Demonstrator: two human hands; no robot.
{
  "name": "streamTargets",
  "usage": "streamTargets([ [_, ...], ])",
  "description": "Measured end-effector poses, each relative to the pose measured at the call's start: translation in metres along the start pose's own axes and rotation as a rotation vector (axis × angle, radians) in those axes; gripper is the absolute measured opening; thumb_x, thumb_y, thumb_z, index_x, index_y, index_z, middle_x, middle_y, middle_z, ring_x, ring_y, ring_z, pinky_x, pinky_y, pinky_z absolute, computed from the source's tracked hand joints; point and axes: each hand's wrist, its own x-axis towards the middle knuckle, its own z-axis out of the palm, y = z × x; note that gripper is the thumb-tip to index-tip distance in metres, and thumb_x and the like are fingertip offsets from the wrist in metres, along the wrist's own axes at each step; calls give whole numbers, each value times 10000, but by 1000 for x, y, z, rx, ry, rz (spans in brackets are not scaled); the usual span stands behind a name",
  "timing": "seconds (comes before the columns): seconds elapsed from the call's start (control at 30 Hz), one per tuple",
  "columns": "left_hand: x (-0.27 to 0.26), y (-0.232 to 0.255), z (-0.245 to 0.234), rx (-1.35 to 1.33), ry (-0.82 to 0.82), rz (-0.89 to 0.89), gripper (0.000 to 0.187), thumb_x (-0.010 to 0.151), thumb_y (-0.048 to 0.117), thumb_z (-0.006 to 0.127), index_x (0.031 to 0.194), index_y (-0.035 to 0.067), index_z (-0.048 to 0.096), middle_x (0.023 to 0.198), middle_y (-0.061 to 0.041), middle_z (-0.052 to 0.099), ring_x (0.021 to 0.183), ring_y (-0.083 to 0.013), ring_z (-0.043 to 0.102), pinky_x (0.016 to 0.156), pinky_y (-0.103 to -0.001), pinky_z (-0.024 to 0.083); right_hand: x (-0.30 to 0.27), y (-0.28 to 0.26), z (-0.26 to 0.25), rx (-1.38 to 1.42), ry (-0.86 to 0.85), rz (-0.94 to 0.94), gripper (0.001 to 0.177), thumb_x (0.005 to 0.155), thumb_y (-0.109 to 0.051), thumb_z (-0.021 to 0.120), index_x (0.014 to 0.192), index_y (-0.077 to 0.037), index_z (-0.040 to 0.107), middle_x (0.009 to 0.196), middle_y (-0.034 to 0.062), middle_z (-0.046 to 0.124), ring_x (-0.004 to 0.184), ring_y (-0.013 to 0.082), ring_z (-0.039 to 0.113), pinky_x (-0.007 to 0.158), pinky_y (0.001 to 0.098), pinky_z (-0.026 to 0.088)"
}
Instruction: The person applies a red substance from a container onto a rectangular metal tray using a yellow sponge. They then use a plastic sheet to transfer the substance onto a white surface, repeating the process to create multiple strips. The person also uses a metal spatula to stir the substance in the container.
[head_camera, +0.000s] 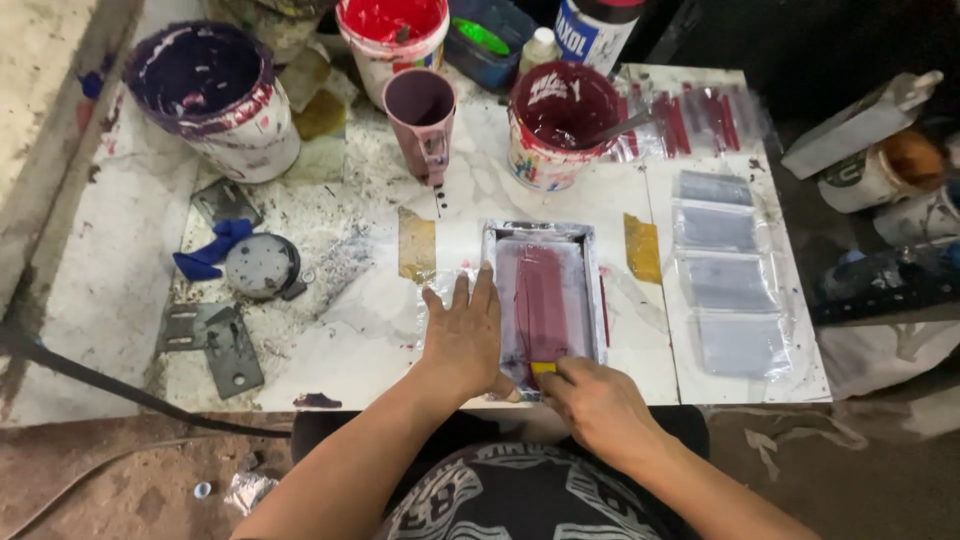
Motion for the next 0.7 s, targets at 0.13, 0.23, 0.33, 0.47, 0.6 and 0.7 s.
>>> streamTargets([
  [0.13,-6,0,-10,-1,-54,-13,1362,790,797,726,1632,42,-34,1711,-159,-187,1565,-402,-39,1170,-703,171,-4,3,5,14,-33,4,119,922,-168,671,1034,-126,680,811,47,522,677,300,588,477,459,441],
  [0.23,-9,2,-9,3,-50,-9,1352,796,796,720,1633,38,-23,1712,-163,-171,1564,-406,-31,1167,-697,185,-7,2,6,-5,-3,-3,82,890,-121,700,968,-125,674,793,35,509,647,272,563,425,429,413],
  [0.33,-11,2,-13,-5,-62,-17,1342,805,778,722,1634,45,-37,1713,-153,-183,1565,-401,-30,1175,-691,177,-6,-1,1,-18,-25,-23,64,924,-155,686,949,-116,642,809,53,516,680,305,571,456,453,426],
  [0.47,-10,3,-12,-22,-64,-23,1384,773,797,736,1632,46,-46,1713,-136,-188,1568,-388,-48,1175,-694,171,-9,-2,0,-34,-27,-9,114,896,-179,721,989,-148,662,879,37,545,756,277,591,507,427,467],
  [0.6,-7,4,-7,-16,-34,-27,1402,759,798,755,1627,31,-36,1715,-131,-159,1565,-388,-20,1162,-702,188,-23,3,-4,-70,37,50,592,796,-388,844,1263,-79,653,1071,52,613,895,245,669,603,400,584],
  [0.7,-10,4,-13,-54,-51,-29,1379,762,748,788,1629,50,-27,1717,-121,-164,1569,-381,-39,1178,-698,157,-17,-21,-50,277,291,66,294,942,-271,699,1150,-67,738,950,65,674,695,211,648,632,346,544],
])
